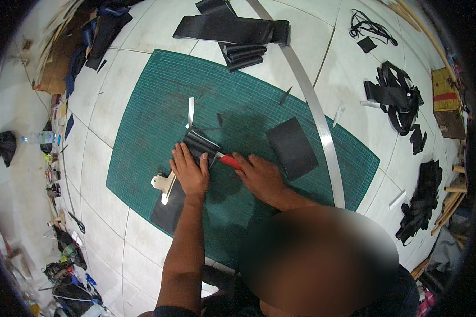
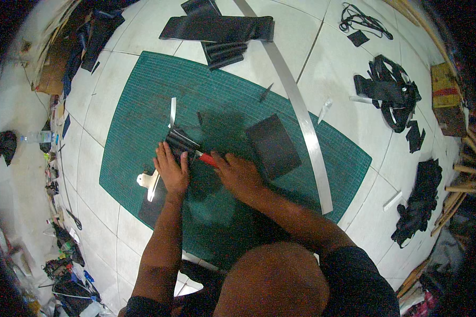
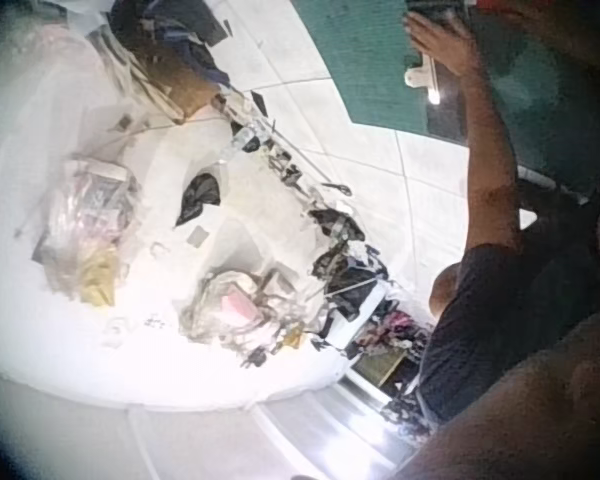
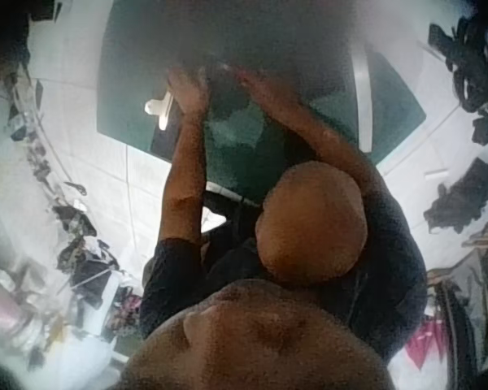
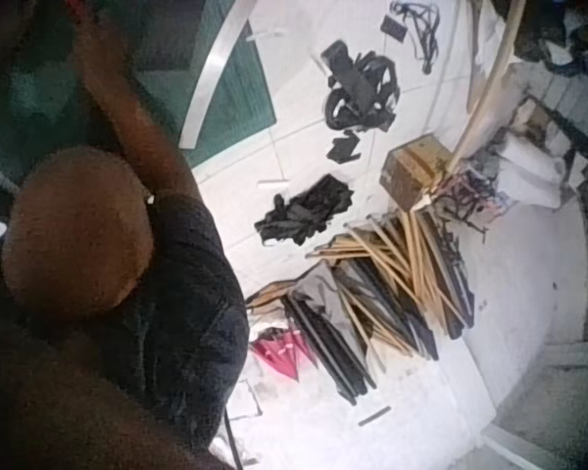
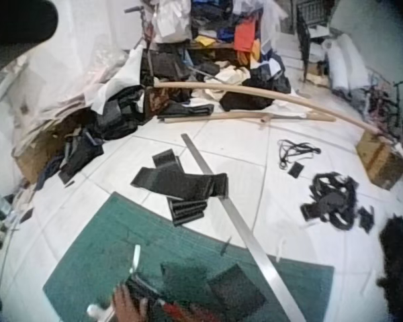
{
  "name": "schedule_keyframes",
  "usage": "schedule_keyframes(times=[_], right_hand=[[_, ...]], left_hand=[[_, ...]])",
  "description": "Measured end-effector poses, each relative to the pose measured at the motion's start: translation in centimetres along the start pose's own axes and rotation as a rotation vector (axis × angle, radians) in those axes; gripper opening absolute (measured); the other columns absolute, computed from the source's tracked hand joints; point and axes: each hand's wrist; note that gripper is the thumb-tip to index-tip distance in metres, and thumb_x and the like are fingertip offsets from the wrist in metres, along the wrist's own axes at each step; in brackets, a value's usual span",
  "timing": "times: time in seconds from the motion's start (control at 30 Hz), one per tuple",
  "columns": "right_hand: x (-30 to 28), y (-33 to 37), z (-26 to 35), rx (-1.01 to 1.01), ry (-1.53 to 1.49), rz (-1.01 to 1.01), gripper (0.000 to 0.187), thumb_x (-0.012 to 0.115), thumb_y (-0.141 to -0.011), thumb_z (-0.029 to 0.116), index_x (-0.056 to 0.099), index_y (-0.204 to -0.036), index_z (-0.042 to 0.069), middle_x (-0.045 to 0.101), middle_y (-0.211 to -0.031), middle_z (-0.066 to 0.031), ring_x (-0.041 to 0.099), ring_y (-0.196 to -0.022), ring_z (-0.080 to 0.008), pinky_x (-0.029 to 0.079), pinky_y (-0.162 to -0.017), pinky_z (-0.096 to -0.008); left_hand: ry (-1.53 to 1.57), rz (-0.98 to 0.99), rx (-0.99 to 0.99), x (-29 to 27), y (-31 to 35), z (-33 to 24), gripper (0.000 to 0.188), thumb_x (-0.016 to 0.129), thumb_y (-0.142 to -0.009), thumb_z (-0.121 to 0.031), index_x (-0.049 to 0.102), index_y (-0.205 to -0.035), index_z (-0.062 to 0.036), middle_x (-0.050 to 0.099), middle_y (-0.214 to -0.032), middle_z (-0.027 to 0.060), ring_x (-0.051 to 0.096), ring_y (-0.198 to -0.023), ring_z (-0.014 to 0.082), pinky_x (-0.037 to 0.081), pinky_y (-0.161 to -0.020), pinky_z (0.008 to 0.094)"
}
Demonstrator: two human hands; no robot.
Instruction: The person cuts strips from a sheet of black material using a utility knife and a metal ruler on a green cutting mat. They use a clipboard to hold and organize the material while cutting.
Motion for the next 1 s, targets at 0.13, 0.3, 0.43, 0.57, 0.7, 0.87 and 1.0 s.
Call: schedule_keyframes(times=[0.13, 0.3, 0.43, 0.57, 0.7, 0.87, 1.0], right_hand=[[0.4, -0.7, 0.2, 0.035, 0.004, -0.027, 0.048, 0.065, -0.094, 0.03, 0.056, -0.139, 0.013, 0.061, -0.094, -0.012, 0.065, -0.077, -0.0328, 0.055, -0.064, -0.0463], [-1.4, 0.0, -0.3, 0.082, 0.005, 0.035, 0.046, 0.063, -0.097, 0.034, 0.057, -0.139, 0.014, 0.055, -0.093, -0.0077, 0.061, -0.079, -0.0237, 0.053, -0.067, -0.0387], [-0.5, -1.2, -1.1, 0.024, 0.041, -0.005, 0.044, 0.062, -0.098, 0.034, 0.059, -0.137, 0.015, 0.055, -0.093, -0.0065, 0.061, -0.08, -0.023, 0.054, -0.067, -0.039], [-1.9, -1.6, -1.1, 0.07, 0.041, 0.072, 0.045, 0.062, -0.098, 0.033, 0.058, -0.138, 0.013, 0.055, -0.092, -0.0077, 0.062, -0.082, -0.0235, 0.055, -0.069, -0.0393], [-0.7, -3.0, -1.4, -0.015, -0.055, -0.018, 0.043, 0.062, -0.096, 0.035, 0.059, -0.135, 0.016, 0.061, -0.096, -0.0107, 0.067, -0.081, -0.033, 0.056, -0.065, -0.0467], [0.7, -8.7, 0.4, -0.04, -0.026, -0.06, 0.044, 0.062, -0.098, 0.033, 0.058, -0.136, 0.01, 0.06, -0.099, -0.0148, 0.066, -0.084, -0.032, 0.055, -0.07, -0.0439], [-1.8, -14.1, 0.7, 0.095, -0.335, -0.182, 0.047, 0.064, -0.098, 0.032, 0.056, -0.137, 0.006, 0.062, -0.107, -0.0206, 0.066, -0.095, -0.0345, 0.054, -0.081, -0.0445]], left_hand=[[-0.051, 0.026, -0.029, 0.2, 0.0, 0.1, 0.075, 0.056, -0.099, -0.045, 0.032, -0.153, 0.0019, 0.034, -0.158, 0.0231, 0.029, -0.148, 0.0406, 0.019, -0.12, 0.0549], [-0.073, 0.059, -0.047, -0.1, -0.2, -0.1, 0.081, 0.058, -0.096, -0.05, 0.033, -0.153, 0.0021, 0.033, -0.159, 0.0225, 0.029, -0.148, 0.0402, 0.02, -0.12, 0.054], [-0.06, 0.043, -0.037, -0.1, -0.1, -0.3, 0.082, 0.06, -0.095, -0.05, 0.033, -0.153, 0.0021, 0.033, -0.159, 0.0227, 0.029, -0.148, 0.0401, 0.02, -0.12, 0.0539], [-0.065, 0.061, -0.05, -0.2, 0.0, -0.1, 0.083, 0.062, -0.094, -0.05, 0.033, -0.153, 0.0019, 0.033, -0.159, 0.0227, 0.028, -0.148, 0.0401, 0.021, -0.119, 0.0538], [-0.062, 0.05, -0.044, -0.2, 0.1, -0.2, 0.084, 0.062, -0.094, -0.05, 0.032, -0.153, 0.0018, 0.032, -0.159, 0.0228, 0.028, -0.148, 0.0406, 0.021, -0.119, 0.0538], [-0.063, 0.077, -0.048, -0.3, -0.2, -0.5, 0.084, 0.062, -0.094, -0.05, 0.032, -0.153, 0.0018, 0.032, -0.159, 0.0233, 0.028, -0.148, 0.0415, 0.021, -0.12, 0.0541], [-0.038, 0.067, -0.039, -0.1, -0.2, -1.0, 0.083, 0.062, -0.095, -0.049, 0.032, -0.153, 0.0013, 0.031, -0.159, 0.0243, 0.028, -0.148, 0.0416, 0.02, -0.12, 0.054]])
Point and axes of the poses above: each hand's wrist, its own y-axis away from the middle knuckle, its own x-axis out of the palm, z = x × y
